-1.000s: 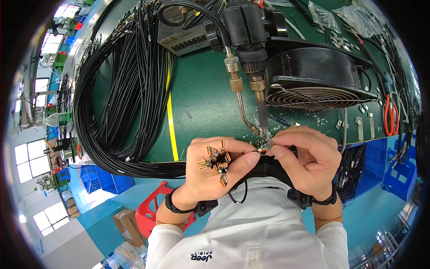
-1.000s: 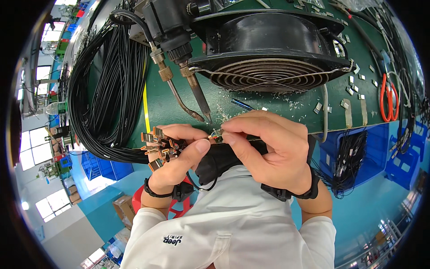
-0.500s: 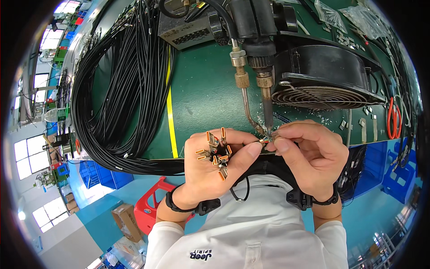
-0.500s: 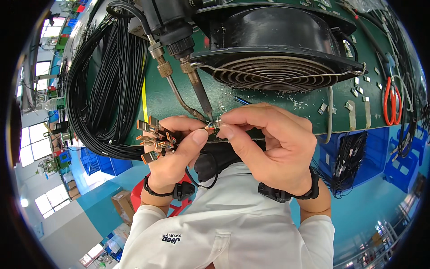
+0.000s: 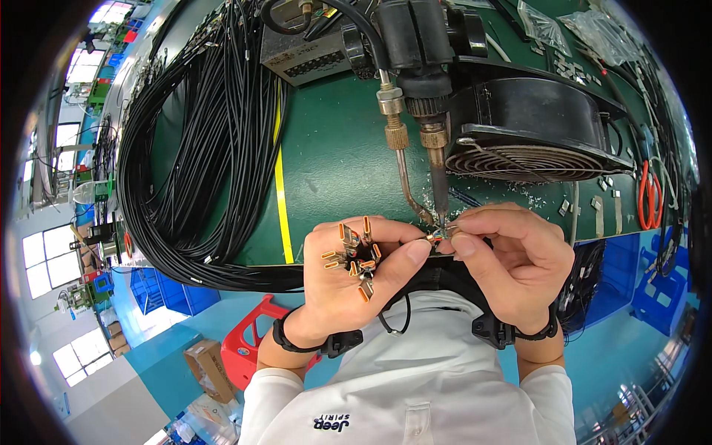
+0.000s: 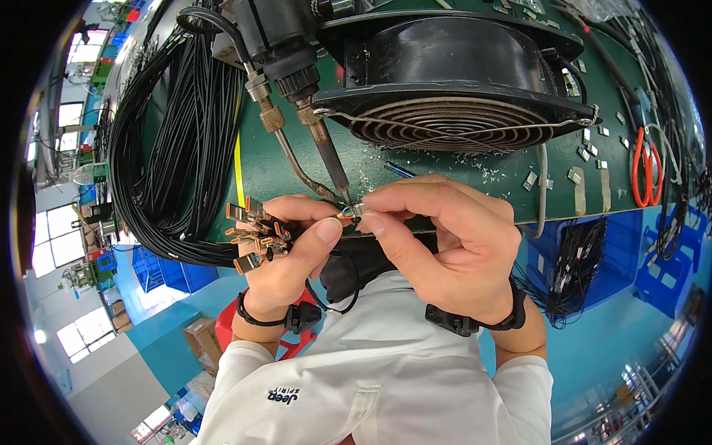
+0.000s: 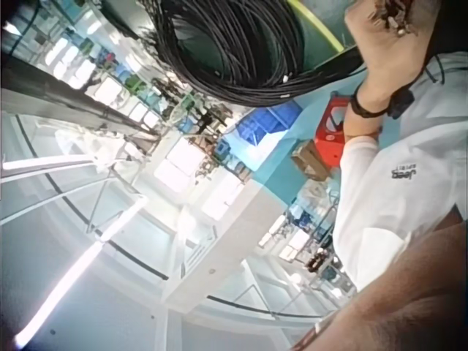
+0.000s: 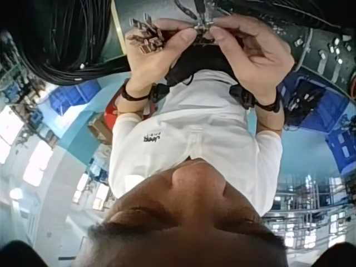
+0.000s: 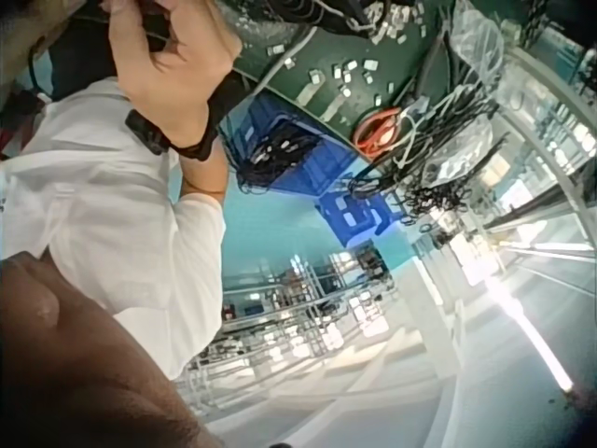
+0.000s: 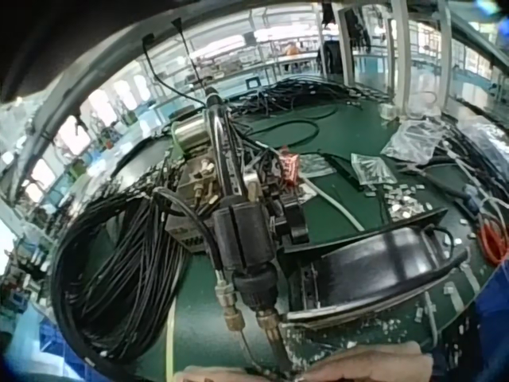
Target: The person aligns a wire with a connector, trims it with pliers, and positions the assembly against a soldering iron. They then repeat the process, aligning another wire with a connector and holding it against the soldering iron to be joined.
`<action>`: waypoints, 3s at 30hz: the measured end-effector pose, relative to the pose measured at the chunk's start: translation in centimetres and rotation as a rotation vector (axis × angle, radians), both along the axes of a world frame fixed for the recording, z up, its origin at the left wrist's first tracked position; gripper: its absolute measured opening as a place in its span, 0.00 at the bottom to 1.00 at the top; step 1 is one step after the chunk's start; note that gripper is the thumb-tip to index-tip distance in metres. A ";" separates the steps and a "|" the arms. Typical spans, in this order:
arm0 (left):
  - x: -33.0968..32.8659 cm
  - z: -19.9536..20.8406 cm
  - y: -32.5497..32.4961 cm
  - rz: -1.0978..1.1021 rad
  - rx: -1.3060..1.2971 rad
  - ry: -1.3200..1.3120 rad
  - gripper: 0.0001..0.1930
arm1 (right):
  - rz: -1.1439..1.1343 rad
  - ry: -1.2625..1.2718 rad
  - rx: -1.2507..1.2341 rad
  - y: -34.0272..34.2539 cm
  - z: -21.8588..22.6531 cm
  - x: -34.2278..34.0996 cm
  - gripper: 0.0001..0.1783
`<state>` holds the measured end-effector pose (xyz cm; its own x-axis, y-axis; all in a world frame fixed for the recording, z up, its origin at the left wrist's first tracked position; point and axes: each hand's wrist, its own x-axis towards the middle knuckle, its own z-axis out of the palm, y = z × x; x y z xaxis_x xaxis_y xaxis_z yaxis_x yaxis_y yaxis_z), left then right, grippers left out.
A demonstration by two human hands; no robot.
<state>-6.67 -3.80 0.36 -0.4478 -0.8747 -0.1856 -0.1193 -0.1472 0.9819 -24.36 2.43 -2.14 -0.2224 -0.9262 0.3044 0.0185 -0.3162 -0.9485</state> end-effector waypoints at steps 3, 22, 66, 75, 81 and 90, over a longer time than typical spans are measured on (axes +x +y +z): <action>0.0 0.0 0.0 -0.002 -0.012 -0.006 0.02 | -0.005 0.008 -0.008 0.0 0.0 0.0 0.10; 0.5 -0.7 -1.2 -0.295 -0.333 0.067 0.05 | -0.020 0.182 -0.017 0.6 1.1 -1.0 0.08; 3.0 -1.7 -1.0 -0.140 -0.401 0.141 0.12 | -0.226 0.204 0.021 -0.3 0.2 0.8 0.11; 2.9 -2.1 -1.2 -0.189 -0.386 0.197 0.12 | -0.073 0.129 -0.064 -0.2 0.0 0.0 0.13; 3.0 -2.2 -1.2 -0.202 -0.394 0.194 0.12 | -0.061 0.148 -0.105 -0.1 0.0 -0.2 0.14; 3.0 -1.0 -0.5 -0.186 -0.247 0.123 0.07 | -0.334 0.614 -0.214 -0.4 0.3 -0.8 0.11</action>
